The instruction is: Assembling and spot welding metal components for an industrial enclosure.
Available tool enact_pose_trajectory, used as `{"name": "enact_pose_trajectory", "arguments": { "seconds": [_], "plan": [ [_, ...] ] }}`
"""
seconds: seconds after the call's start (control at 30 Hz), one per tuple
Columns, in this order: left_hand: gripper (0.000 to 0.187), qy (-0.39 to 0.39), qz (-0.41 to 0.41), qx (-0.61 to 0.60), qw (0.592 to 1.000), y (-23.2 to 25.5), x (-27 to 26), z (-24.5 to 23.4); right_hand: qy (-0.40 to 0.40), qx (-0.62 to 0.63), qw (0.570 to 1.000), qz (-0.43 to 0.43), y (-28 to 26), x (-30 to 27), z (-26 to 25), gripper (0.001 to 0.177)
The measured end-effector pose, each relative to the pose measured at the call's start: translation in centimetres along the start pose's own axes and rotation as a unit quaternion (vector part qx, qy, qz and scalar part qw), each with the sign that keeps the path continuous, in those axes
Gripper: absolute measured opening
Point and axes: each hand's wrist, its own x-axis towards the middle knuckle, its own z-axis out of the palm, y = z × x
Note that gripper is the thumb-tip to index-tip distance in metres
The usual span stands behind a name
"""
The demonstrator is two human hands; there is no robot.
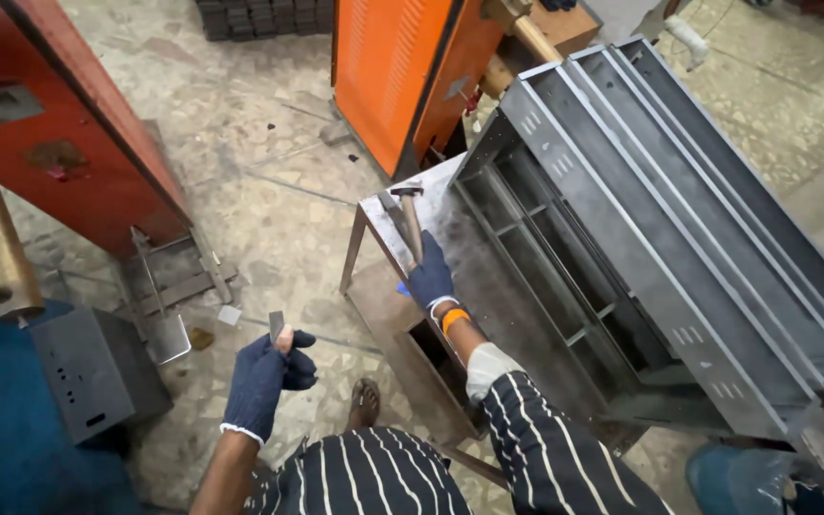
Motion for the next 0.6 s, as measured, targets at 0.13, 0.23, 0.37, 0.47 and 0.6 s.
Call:
{"name": "enact_pose_trajectory", "arguments": {
  "seconds": [0.13,0.23,0.37,0.47,0.6],
  "plan": [
    [0.058,0.0,-0.01,0.0,1.0,-0.1,-0.7,0.4,-0.008,-0.163,0.967,-0.196,6.5,2.3,0.0,0.071],
    [0.058,-0.011,-0.017,0.007,1.0,-0.3,-0.8,0.4,-0.031,-0.231,0.954,-0.19,6.2,2.1,-0.1,0.064],
    [0.057,-0.007,-0.024,0.012,1.0,-0.4,-0.4,-0.1,-0.054,-0.16,0.963,-0.21,7.4,1.6,0.3,0.062],
    [0.055,-0.005,-0.027,0.013,1.0,-0.5,-0.7,-0.3,-0.048,-0.224,0.947,-0.225,8.3,1.4,0.0,0.063],
    [0.055,-0.004,-0.028,0.005,1.0,-0.3,-0.4,-0.3,0.012,-0.272,0.895,-0.353,8.9,2.1,-0.1,0.087]
  ]
}}
